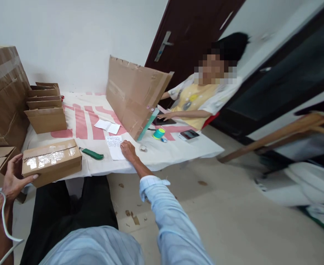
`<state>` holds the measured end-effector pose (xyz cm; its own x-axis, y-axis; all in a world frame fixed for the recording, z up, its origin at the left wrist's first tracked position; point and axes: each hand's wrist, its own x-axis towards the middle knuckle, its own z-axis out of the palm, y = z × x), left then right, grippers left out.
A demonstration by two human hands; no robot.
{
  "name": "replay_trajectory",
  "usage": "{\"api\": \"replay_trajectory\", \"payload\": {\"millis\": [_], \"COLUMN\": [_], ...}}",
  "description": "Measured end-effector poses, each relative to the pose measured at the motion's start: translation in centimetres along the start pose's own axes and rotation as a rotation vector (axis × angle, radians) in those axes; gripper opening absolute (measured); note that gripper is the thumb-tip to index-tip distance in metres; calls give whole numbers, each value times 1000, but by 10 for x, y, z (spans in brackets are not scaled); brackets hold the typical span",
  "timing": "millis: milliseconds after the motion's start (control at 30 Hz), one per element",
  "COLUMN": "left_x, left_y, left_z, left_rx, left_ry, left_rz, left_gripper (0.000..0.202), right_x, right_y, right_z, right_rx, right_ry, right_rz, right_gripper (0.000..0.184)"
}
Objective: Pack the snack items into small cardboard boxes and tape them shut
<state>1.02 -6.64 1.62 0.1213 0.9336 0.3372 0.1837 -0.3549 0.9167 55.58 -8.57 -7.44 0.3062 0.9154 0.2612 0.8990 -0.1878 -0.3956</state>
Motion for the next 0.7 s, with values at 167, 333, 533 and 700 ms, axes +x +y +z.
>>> {"api": "replay_trajectory", "payload": {"millis": [167,333,533,700], "left_x": [4,5,4,1], "left_y": [4,0,-11,-21], "left_z": [-1,-4,-5,-8], "left_rx": [-41,-56,-50,-19], "left_ry": [-4,3,13,-6], "left_rz": [-3,-11,-26,12], "left_gripper": [98,96,98,97], "right_x": [4,2,-14,-32], "right_y": [7,1,-47,-96], "right_z": [-8,-17,4,30], "right_rx": [22,29,104,70], "right_ry": [-20,89,104,-18], "right_rz": [16,56,-109,-348], "right_gripper": [26,37,31,26]}}
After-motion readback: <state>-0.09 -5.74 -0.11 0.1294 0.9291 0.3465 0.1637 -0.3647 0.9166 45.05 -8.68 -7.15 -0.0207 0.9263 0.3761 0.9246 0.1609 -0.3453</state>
